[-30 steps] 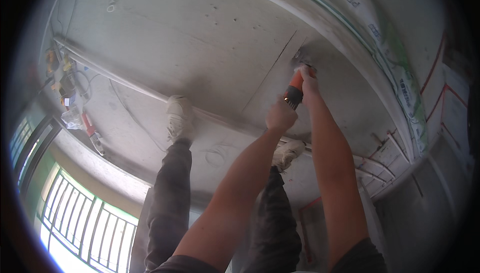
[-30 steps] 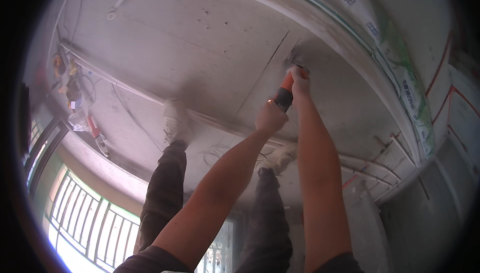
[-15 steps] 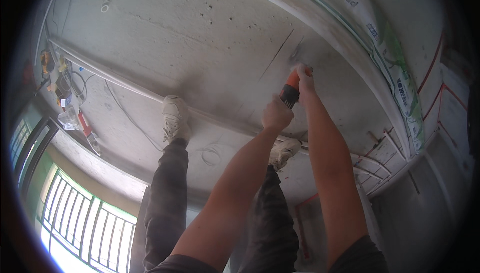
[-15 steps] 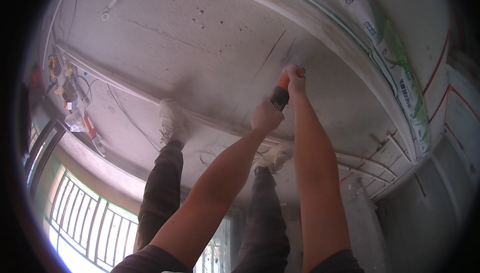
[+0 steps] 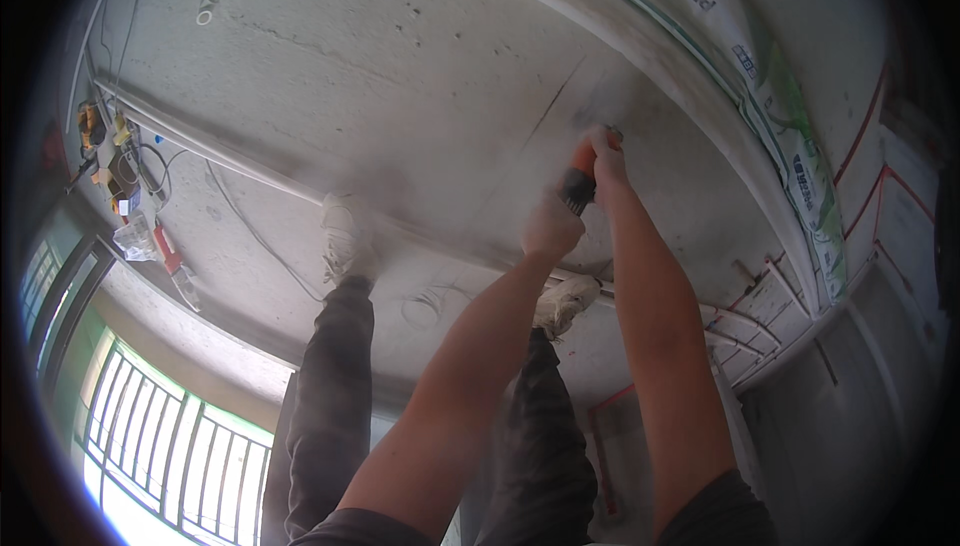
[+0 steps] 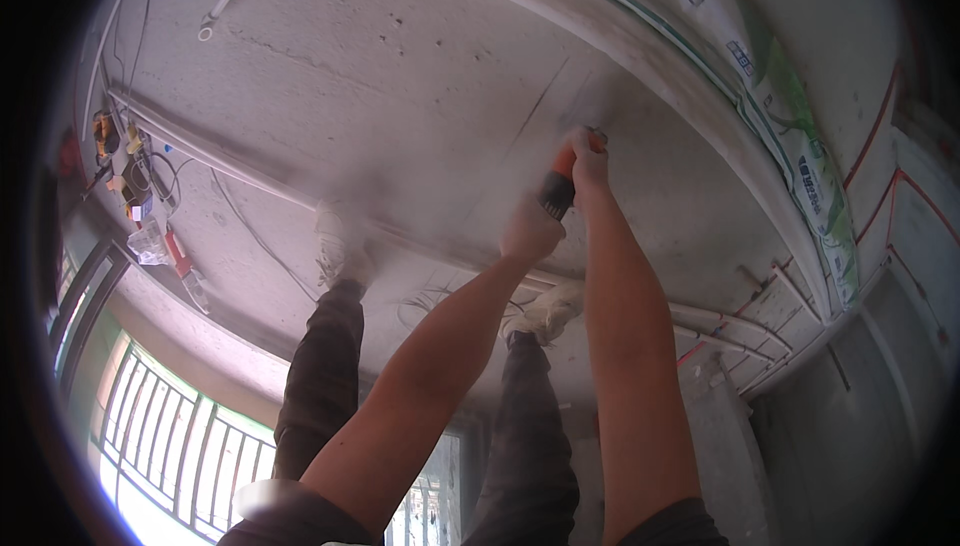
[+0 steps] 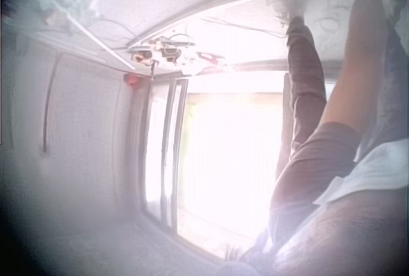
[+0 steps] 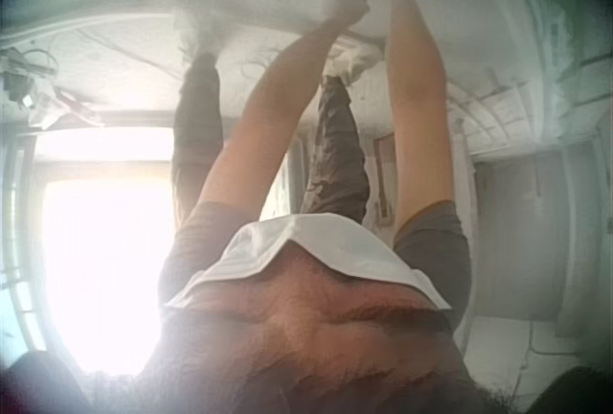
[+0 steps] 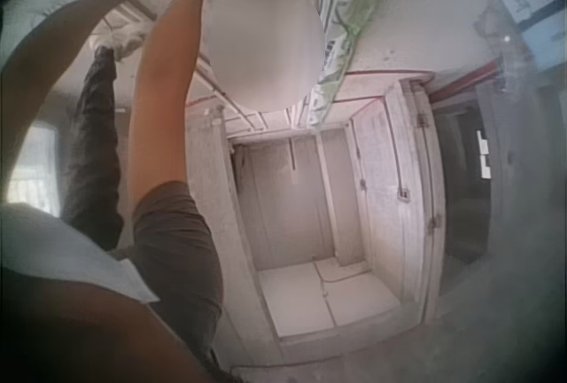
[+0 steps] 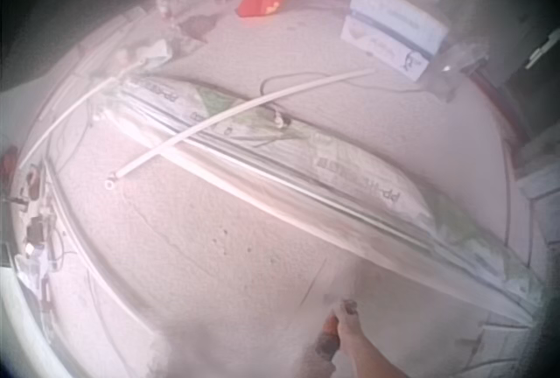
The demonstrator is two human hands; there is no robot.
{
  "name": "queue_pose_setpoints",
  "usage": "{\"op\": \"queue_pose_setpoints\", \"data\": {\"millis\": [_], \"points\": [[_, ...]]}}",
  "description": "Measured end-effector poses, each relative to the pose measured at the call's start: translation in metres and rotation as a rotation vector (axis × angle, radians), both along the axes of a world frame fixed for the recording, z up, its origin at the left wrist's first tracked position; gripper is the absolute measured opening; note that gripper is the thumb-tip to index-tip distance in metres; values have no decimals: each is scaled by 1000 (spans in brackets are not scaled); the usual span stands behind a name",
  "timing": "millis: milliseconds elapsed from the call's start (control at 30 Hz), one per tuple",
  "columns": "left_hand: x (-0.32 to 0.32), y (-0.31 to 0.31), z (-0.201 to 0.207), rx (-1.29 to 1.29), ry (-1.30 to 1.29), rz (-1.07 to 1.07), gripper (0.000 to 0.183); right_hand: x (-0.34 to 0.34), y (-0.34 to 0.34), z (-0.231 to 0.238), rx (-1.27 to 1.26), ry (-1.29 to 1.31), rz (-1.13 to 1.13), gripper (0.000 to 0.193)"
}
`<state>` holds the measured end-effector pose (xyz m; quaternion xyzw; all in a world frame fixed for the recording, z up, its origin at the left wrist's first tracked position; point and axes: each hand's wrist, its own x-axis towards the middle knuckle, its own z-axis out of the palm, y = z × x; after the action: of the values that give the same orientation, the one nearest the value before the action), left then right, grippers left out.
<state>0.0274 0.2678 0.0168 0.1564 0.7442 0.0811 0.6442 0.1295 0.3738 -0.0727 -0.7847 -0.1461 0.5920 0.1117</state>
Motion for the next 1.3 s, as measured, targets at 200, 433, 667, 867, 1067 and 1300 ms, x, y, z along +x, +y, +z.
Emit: {"op": "queue_pose_setpoints", "data": {"millis": [200,433,667,867,1067,1300], "points": [[3,-8,-13,6,2,-50,55,-9,-2,10,-8,-16,21,51],[-7,-18,5,-2,29,-58,57,2,-24,-8,-15,93,-23,73],[-16,-52,11,-54,54,-85,58,4,-72,-25,88,-16,-13,66],[-4,0,6,-13,-18,35,58,7,-10,-7,221,85,44,51],[-1,36,0,-7,-1,13,65,3,37,6,141,70,91,57],[3,34,1,44,56,-53,57,-2,35,-1,41,22,13,63]]}}
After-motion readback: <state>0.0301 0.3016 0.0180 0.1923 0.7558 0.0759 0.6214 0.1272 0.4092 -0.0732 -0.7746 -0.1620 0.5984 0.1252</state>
